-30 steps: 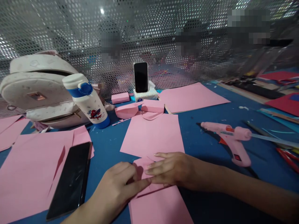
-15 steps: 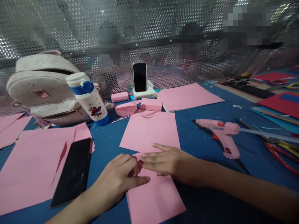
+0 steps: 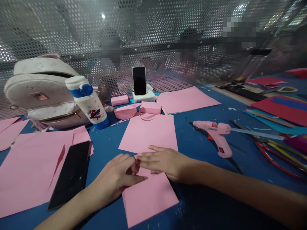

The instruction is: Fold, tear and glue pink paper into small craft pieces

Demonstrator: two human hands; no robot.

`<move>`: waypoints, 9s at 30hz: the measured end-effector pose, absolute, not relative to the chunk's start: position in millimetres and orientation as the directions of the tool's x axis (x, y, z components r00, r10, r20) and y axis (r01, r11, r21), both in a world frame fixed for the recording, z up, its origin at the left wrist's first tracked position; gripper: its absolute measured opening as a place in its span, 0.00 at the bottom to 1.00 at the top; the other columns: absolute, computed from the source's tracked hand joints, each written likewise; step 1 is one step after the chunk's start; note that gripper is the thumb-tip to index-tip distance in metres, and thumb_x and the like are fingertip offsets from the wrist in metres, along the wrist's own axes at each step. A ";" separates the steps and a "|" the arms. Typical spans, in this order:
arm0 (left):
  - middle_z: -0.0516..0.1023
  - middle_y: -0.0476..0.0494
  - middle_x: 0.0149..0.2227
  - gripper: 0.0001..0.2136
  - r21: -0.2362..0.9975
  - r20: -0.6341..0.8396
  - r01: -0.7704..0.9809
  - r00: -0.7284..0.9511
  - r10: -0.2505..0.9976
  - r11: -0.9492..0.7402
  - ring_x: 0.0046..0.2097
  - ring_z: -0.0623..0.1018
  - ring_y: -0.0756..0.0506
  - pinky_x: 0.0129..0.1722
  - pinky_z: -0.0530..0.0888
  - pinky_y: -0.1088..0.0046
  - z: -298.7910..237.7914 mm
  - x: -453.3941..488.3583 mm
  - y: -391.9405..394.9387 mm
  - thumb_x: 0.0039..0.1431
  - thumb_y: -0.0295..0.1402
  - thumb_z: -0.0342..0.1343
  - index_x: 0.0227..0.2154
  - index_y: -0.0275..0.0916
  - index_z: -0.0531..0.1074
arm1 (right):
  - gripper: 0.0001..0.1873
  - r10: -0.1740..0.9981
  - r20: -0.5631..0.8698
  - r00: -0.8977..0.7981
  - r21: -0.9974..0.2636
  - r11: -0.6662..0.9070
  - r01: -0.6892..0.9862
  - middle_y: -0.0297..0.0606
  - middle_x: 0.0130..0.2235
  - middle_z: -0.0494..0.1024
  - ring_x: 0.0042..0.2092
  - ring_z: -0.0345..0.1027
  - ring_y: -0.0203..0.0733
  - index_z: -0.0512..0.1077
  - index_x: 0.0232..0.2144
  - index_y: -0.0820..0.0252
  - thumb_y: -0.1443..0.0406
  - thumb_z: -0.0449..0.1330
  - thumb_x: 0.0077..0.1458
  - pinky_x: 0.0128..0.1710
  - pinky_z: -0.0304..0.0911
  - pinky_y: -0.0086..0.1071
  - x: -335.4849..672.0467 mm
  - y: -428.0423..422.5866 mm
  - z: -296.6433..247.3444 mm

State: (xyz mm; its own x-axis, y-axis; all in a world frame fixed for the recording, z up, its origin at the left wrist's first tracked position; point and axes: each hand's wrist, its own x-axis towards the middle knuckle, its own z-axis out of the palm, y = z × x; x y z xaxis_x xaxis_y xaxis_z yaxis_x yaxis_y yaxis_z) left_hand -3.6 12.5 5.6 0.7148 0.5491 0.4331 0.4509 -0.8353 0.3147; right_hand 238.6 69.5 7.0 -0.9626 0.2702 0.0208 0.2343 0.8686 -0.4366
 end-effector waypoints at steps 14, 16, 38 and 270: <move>0.69 0.47 0.32 0.08 0.318 0.401 0.453 0.732 0.551 -0.833 0.35 0.68 0.47 0.34 0.59 0.69 4.8 -6.7 10.0 0.68 0.31 0.54 0.42 0.45 0.78 | 0.31 0.323 0.091 -0.942 -0.396 0.880 0.264 0.46 0.69 0.53 0.71 0.39 0.40 0.51 0.69 0.63 0.61 0.53 0.69 0.71 0.36 0.44 239.9 68.2 8.2; 0.69 0.47 0.32 0.07 0.313 0.405 0.446 0.736 0.542 -0.839 0.35 0.68 0.47 0.34 0.59 0.69 4.9 -6.8 10.0 0.68 0.31 0.55 0.42 0.45 0.78 | 0.26 0.320 0.145 -0.936 -0.374 0.894 0.247 0.44 0.69 0.55 0.71 0.43 0.40 0.57 0.66 0.60 0.62 0.52 0.69 0.70 0.40 0.45 243.6 68.3 9.0; 0.71 0.37 0.50 0.16 0.364 0.346 0.638 0.584 0.735 -0.678 0.50 0.71 0.40 0.47 0.69 0.61 7.2 -5.4 6.5 0.67 0.29 0.53 0.57 0.41 0.67 | 0.26 0.509 0.130 -0.851 -0.309 0.836 0.453 0.43 0.69 0.55 0.70 0.46 0.48 0.60 0.65 0.53 0.58 0.52 0.68 0.69 0.41 0.51 247.5 71.4 5.9; 0.53 0.28 0.69 0.32 -0.315 0.117 0.949 0.007 0.993 0.031 0.65 0.63 0.28 0.49 0.75 0.48 32.9 -44.5 -11.9 0.69 0.41 0.50 0.70 0.40 0.46 | 0.18 0.641 0.311 -0.702 -0.732 0.633 0.254 0.44 0.56 0.71 0.54 0.66 0.46 0.65 0.56 0.57 0.61 0.51 0.67 0.54 0.63 0.42 257.9 77.2 10.7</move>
